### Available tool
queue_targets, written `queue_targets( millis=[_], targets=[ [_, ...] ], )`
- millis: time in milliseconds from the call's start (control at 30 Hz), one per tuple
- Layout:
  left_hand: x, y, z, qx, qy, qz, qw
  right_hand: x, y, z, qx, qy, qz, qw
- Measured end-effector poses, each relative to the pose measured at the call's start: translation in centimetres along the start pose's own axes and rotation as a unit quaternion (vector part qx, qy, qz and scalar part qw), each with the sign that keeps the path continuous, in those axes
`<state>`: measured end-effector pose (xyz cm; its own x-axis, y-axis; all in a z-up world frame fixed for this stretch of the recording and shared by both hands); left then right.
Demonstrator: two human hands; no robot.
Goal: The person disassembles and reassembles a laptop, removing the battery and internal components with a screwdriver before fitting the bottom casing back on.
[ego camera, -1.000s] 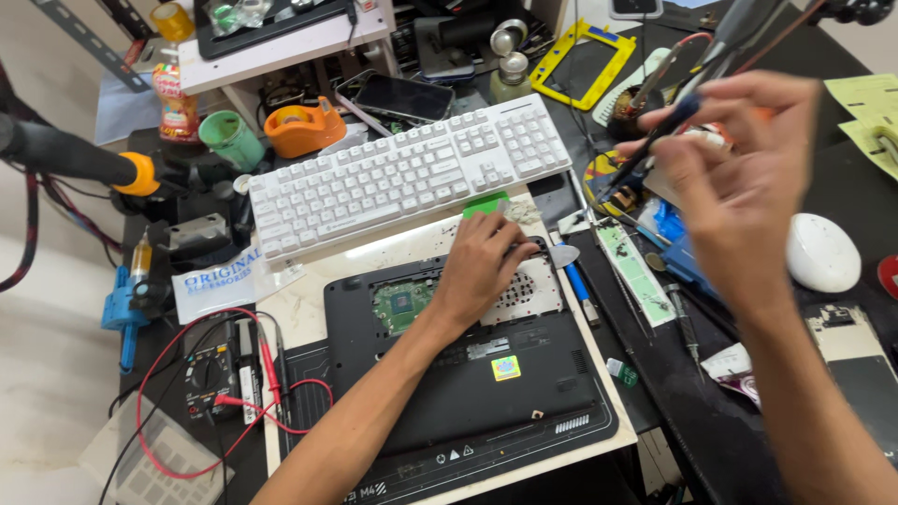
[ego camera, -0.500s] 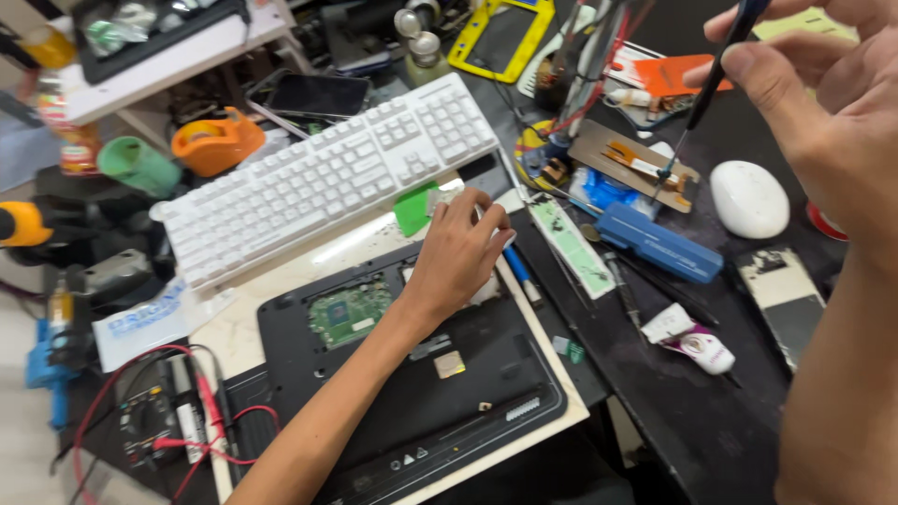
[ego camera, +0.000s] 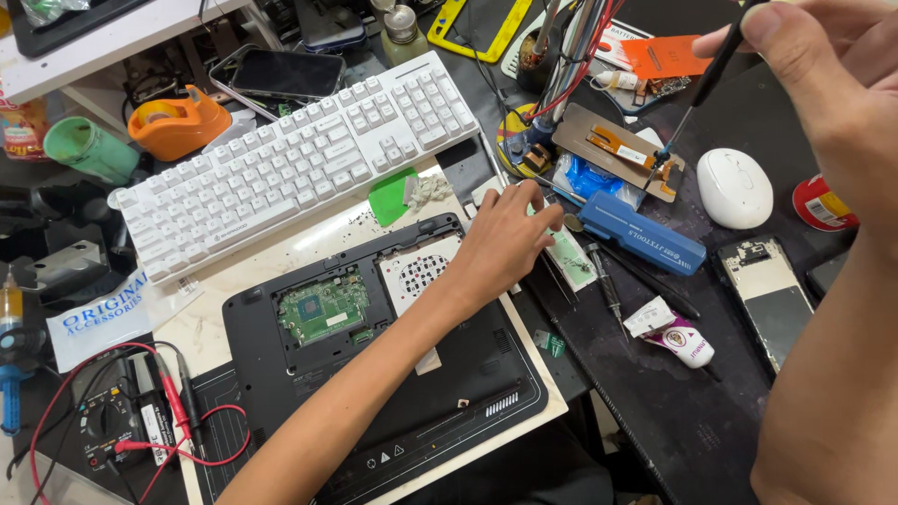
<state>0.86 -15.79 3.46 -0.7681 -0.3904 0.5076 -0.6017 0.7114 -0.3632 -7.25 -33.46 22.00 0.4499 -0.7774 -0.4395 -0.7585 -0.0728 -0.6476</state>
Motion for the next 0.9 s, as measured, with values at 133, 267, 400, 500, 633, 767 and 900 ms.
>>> queue_targets(
  millis=[133,267,400,500,633,767,900],
  targets=[
    [-1.0,-0.6,0.3,0.013,0.000,-0.008,1.000,0.8,0.2,0.1,0.015,0.016,0.025,0.999],
    [-1.9,-0.8,0.1,0.035,-0.042,-0.017,0.998,0.4,0.3,-0.1,0.019,0.016,0.019,1.000],
    [-1.7,-1.3,0.5,0.033,-0.064,-0.032,0.997,-1.1,-0.4,0.0,0.018,-0.038,-0.052,0.998],
    [-0.9,-1.4,0.8,0.049,-0.092,-0.029,0.994,-1.9,-0.9,0.0,0.026,-0.083,-0.062,0.994],
    [0.0,-1.5,1.3,0.061,-0.141,-0.001,0.988,-2.4,-1.2,0.0,0.036,-0.122,-0.048,0.991],
    [-0.5,-1.3,1.2,0.066,-0.113,-0.004,0.991,-2.3,-1.2,0.0,0.036,-0.116,-0.043,0.992],
    [-1.6,-1.1,0.5,0.052,-0.065,-0.040,0.996,-2.1,-1.0,-0.1,0.030,-0.077,-0.034,0.996]
  ],
)
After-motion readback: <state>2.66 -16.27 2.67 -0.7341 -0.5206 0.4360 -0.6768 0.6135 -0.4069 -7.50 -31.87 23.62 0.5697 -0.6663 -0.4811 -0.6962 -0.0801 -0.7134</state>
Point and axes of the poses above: each hand's wrist, its own y-axis away from the middle knuckle, its own z-axis out of the palm, x = y × z, the point moved 6 cm from there along -y, towards the middle knuckle, and after that the axes turned 9 degrees about -z, right-handed, at the moved point
